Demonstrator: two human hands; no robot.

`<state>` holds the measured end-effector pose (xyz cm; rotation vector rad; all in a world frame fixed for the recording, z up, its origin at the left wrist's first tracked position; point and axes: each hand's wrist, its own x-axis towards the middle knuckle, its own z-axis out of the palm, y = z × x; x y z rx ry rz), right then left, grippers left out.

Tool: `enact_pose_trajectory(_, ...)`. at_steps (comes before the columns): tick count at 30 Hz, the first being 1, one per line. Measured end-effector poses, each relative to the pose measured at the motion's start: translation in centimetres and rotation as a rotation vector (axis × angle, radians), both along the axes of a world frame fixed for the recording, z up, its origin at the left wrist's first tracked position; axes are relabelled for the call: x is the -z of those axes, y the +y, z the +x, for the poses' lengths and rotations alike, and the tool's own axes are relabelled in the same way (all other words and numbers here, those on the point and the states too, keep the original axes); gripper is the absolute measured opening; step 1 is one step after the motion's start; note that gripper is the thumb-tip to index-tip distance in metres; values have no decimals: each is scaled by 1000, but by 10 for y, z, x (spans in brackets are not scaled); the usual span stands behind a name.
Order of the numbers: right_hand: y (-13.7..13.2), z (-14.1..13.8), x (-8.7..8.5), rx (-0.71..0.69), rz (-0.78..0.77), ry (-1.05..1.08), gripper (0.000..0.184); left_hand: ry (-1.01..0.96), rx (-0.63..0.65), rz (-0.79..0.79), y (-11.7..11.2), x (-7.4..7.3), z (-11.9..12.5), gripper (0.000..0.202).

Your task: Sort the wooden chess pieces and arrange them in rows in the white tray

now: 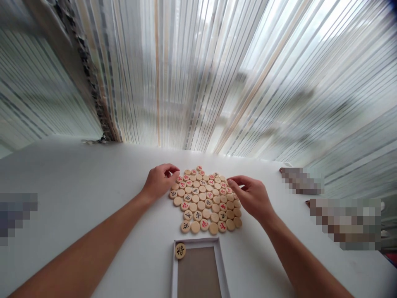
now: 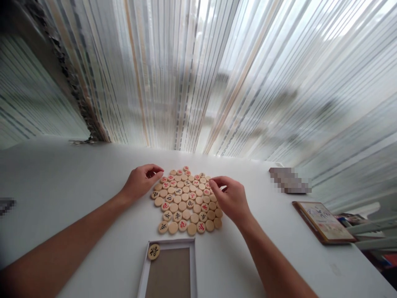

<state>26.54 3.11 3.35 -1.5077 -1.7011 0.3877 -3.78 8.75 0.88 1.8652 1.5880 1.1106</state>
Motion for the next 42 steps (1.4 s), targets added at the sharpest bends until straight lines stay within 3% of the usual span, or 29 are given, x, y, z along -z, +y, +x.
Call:
enact_pose_trajectory(5, 52, 7, -15, -54, -62, -89, 26, 30, -18, -16, 5, 3, 0, 28)
enact_pose_trajectory(10, 81, 9, -12, -116, -146, -189, 21, 78, -1, -41, 7, 3, 1, 27)
enact_pose_trajectory(19, 79, 42, -10, -183, -296, -266, 24, 108, -11, -75, 10, 6, 0, 28)
enact_pose_trajectory(31, 72, 33, -18, -341, -390, -411, 19, 91, 8, -112, 7, -1, -2, 31)
enact_pose_trajectory(39, 65, 24, -17, -369, -339, -419, 10, 65, 19, -101, 6, -2, -2, 28)
enact_pose_trajectory(42, 65, 25, -17, -342, -324, -391, 15, 39, 27, -98, 6, -1, -2, 27)
